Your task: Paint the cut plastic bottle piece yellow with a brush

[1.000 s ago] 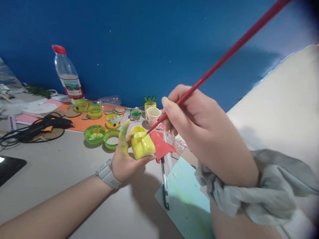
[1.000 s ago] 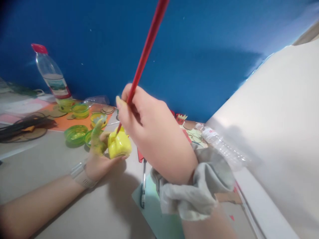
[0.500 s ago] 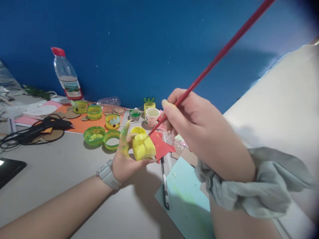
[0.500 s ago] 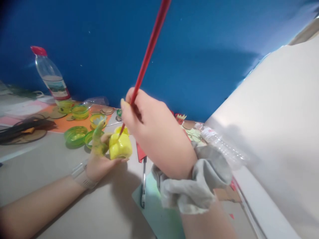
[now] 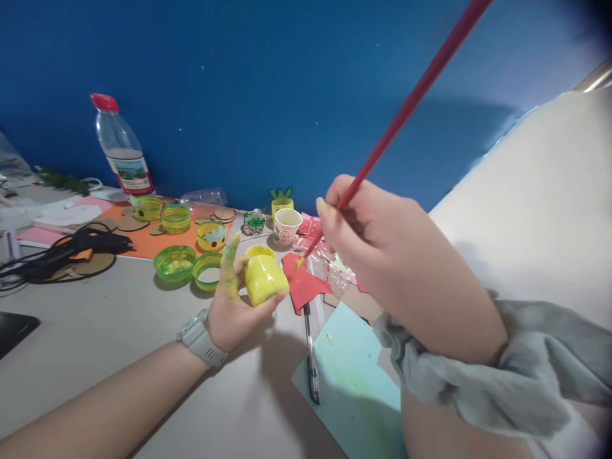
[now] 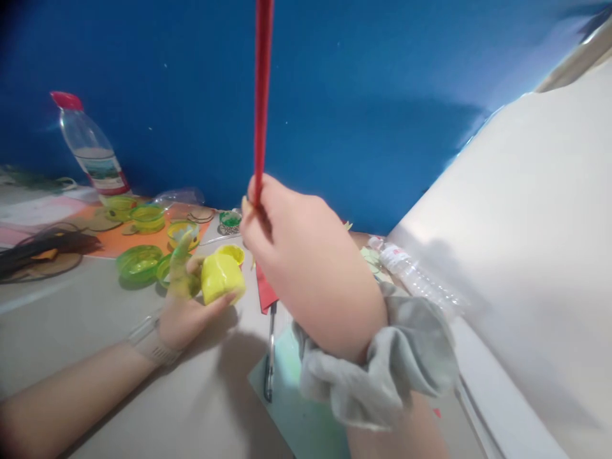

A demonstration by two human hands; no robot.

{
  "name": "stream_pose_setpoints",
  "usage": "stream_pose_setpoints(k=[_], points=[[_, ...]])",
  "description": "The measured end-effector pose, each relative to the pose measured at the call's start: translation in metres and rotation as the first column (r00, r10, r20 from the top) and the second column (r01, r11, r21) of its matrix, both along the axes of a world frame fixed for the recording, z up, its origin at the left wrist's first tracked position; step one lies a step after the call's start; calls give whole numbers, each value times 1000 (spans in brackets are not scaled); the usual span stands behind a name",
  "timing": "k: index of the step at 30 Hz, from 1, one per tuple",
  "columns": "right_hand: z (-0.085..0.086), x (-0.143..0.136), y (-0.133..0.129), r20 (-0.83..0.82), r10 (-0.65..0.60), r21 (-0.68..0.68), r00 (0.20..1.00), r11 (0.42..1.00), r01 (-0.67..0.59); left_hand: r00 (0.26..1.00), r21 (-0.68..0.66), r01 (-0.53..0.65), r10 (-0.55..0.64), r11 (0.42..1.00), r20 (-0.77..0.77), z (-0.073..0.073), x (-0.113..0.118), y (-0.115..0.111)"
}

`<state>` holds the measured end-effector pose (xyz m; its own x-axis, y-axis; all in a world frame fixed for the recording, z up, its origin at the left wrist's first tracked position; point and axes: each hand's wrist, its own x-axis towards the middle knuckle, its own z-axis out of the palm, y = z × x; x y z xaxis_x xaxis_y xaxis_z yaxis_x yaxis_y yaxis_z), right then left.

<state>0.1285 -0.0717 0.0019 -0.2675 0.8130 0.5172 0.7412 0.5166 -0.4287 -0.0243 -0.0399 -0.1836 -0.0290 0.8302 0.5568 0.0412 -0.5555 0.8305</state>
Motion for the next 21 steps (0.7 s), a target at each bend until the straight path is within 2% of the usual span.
stream_pose_setpoints(k=[2,5,7,10,14,16,19,21], points=[[1,1,-1,-52,-28,8,998,1000,28,1000,-27,7,-6,1000,17,0,0,0],[-1,-7,-4,-141,106,-71,984,991,-117,1000,-17,-4,4,1000,3,3,-1,0],[-4,-13,-4,-106,184,-97,977,976,-194,1000,15,-20,20,1000,-4,5,-1,0],[-6,-12,-2,-33,112,-13,993,994,-113,1000,4,-13,13,1000,20,5,-1,-2],[-4,-6,0,-46,25,80,999,997,-22,999,-25,5,-3,1000,51,3,-1,-1],[-3,-9,-1,-93,73,62,993,996,-68,1000,3,-5,5,1000,28,4,-2,0],[-5,-17,-3,-112,208,-11,972,978,-210,1000,47,-27,27,999,-2,7,-1,-1],[-6,-19,-2,-90,219,-24,972,975,-221,1000,57,2,-4,998,24,8,-1,-2]])
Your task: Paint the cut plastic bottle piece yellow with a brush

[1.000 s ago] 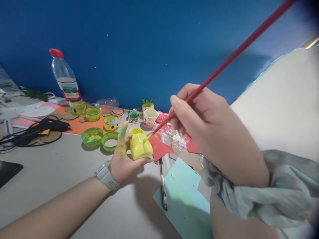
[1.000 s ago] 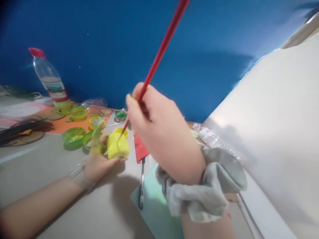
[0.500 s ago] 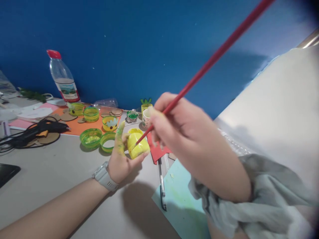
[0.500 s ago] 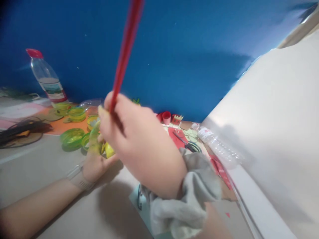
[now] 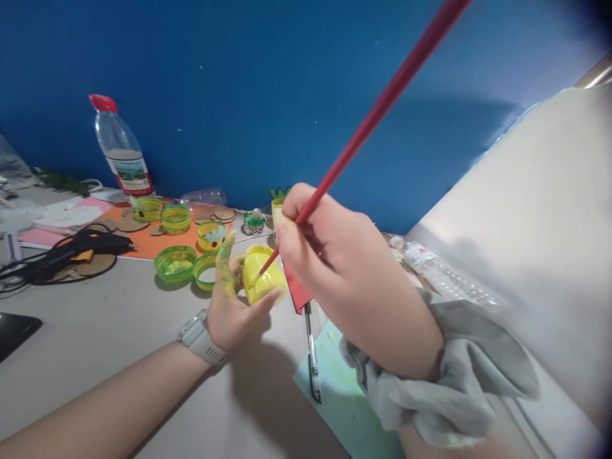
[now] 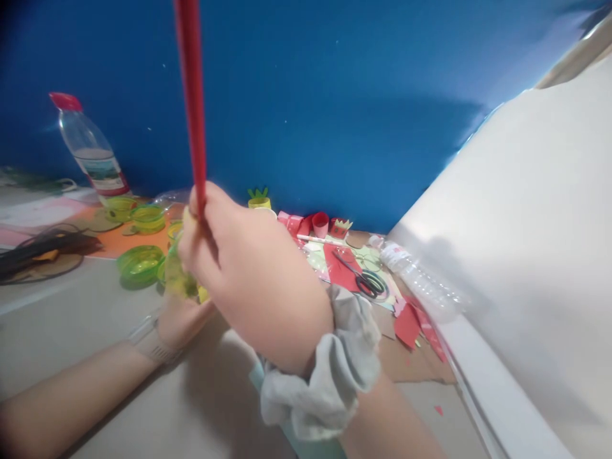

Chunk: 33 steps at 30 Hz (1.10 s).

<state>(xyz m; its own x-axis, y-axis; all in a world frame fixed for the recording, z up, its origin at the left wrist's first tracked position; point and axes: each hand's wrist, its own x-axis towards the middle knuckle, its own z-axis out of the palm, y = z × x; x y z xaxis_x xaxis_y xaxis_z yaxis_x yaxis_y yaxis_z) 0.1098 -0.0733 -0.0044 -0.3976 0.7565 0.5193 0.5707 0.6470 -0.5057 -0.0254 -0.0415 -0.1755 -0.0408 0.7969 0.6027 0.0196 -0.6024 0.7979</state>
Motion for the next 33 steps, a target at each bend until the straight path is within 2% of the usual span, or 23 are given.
stream_pose_setpoints(k=[2,5,7,9,12,17,19,21,24,26,30,33], points=[[0,3,2,14,-76,39,997,996,76,999,-12,40,-39,999,36,-1,0,0],[2,9,2,13,-172,108,985,980,169,998,-55,32,-30,998,52,-4,-1,1],[4,10,0,-32,-162,100,986,981,164,999,-66,20,-17,998,46,-3,-1,2],[4,7,-2,-60,-91,52,994,994,95,1000,-48,17,-16,999,24,-1,0,2],[3,2,-1,-9,7,-3,1000,1000,-7,1000,-21,20,-20,1000,24,4,2,0],[4,6,0,4,-124,113,992,986,123,1000,-57,2,-1,998,24,1,4,-1],[5,6,-3,-27,-113,114,993,987,115,1000,-46,0,1,999,22,2,4,-1],[5,3,-6,-58,-61,76,996,995,65,1000,-22,6,-5,1000,28,4,4,-1],[4,-1,-4,-18,43,-17,999,999,-43,999,-15,30,-29,999,38,8,4,-1],[3,1,0,14,13,-12,1000,1000,-13,998,-35,30,-28,999,50,7,4,-1],[5,10,3,15,-144,104,989,984,142,997,-101,32,-24,994,74,2,2,0],[4,8,-2,-25,-130,96,991,987,132,997,-76,27,-21,997,78,0,1,1]])
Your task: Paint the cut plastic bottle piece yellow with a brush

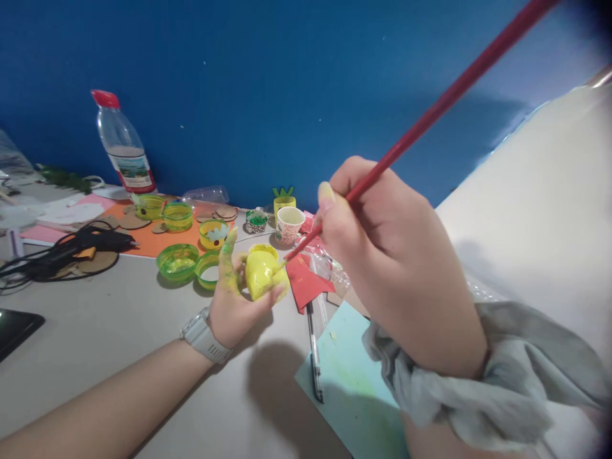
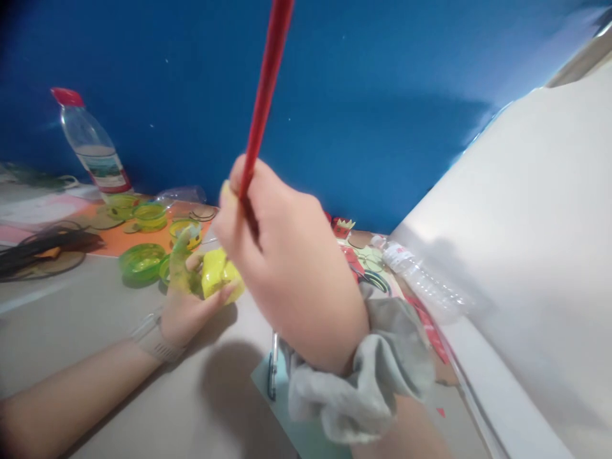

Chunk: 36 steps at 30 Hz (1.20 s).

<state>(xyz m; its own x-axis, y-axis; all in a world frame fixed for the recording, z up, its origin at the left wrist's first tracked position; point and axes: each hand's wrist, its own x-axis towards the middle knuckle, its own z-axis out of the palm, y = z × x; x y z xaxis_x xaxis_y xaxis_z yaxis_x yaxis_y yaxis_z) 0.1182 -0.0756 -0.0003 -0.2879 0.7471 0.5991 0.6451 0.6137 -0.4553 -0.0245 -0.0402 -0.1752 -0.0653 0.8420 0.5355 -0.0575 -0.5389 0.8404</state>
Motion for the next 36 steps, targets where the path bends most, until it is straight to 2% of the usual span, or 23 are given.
stream_pose_setpoints(k=[4,6,9,12,16,19,24,27,29,31,32,36], points=[[-7,-10,0,-11,130,-73,992,989,-130,1000,52,-9,10,999,-19,3,-1,0],[-9,-10,4,-19,79,-76,997,994,-80,1000,48,-15,16,999,-15,3,0,0],[-8,-3,9,-28,-69,-28,997,997,68,1000,18,-20,20,1000,-1,0,0,-1],[-4,3,7,-64,-108,-11,992,994,108,1000,5,-20,20,1000,-2,-2,-1,-1],[-3,-2,0,-148,-8,-15,989,1000,5,999,72,-39,41,997,-25,-3,-1,1],[-5,-4,2,-112,49,-54,993,997,-55,998,95,-55,57,994,-14,-2,-1,2],[1,15,9,-27,-130,-5,991,992,130,998,61,-57,58,997,-22,4,-2,-2],[10,23,-1,-143,-136,-41,980,991,131,1000,92,-19,17,996,20,17,0,-9],[17,25,-11,-263,-90,-64,961,995,75,996,108,9,-18,994,88,31,2,-15],[24,28,-20,-331,-54,-70,942,997,32,982,68,45,-57,997,183,47,2,-20],[28,32,-23,-343,-53,-71,938,997,30,970,111,69,-92,991,224,55,2,-22],[42,49,-33,-394,-117,-40,912,993,110,960,152,43,-83,987,269,82,2,-23]])
